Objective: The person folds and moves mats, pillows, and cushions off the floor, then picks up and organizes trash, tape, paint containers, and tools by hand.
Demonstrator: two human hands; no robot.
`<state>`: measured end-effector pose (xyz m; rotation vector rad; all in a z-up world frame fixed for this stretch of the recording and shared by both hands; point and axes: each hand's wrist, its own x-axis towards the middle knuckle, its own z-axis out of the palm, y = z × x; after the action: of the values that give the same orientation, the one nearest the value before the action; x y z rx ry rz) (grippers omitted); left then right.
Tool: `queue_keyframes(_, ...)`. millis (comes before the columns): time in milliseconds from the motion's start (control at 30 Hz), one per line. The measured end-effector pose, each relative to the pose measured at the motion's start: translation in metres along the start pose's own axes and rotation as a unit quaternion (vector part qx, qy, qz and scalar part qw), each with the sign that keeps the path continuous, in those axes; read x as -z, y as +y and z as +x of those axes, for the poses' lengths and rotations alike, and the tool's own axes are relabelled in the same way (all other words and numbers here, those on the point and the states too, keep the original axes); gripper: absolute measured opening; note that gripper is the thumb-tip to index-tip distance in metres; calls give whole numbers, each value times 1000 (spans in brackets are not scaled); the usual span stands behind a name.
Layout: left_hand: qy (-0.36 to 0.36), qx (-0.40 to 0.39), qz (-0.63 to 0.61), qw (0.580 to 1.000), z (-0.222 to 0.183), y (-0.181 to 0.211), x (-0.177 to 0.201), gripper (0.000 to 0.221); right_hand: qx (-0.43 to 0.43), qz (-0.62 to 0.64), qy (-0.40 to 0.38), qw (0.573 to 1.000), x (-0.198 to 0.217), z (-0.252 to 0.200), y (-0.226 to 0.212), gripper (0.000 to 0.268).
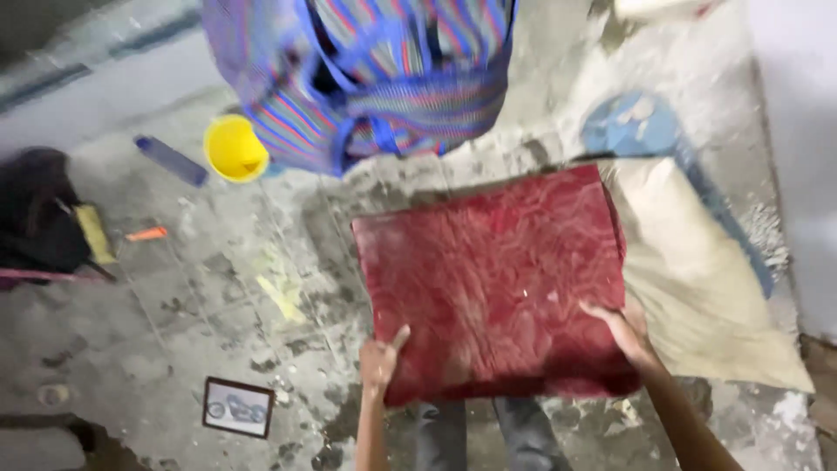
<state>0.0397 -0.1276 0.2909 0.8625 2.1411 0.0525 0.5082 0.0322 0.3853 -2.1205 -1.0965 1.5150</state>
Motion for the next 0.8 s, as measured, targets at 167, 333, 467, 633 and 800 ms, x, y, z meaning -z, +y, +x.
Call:
queue_keyframes(167,-36,63,-119,990,-124,89,153,64,25,41,29,998,52,-96,-81,60)
queue_keyframes(333,-36,-8,-358,933,-182,138,285,48,48,82,64,993,88,-174,-182,61)
queue_keyframes(467,-13,-60,-364,929,-197,159,381,42,100,108,91,985,96,-227,-267,63)
queue_keyframes(633,9,-106,-366,924,-182,200,474,40,181,140,74,971,100,-226,-363,48)
queue_keyframes(800,29,-107,-436,893,-131,247,525,44,221,193,61,954,104,-152,-435,50)
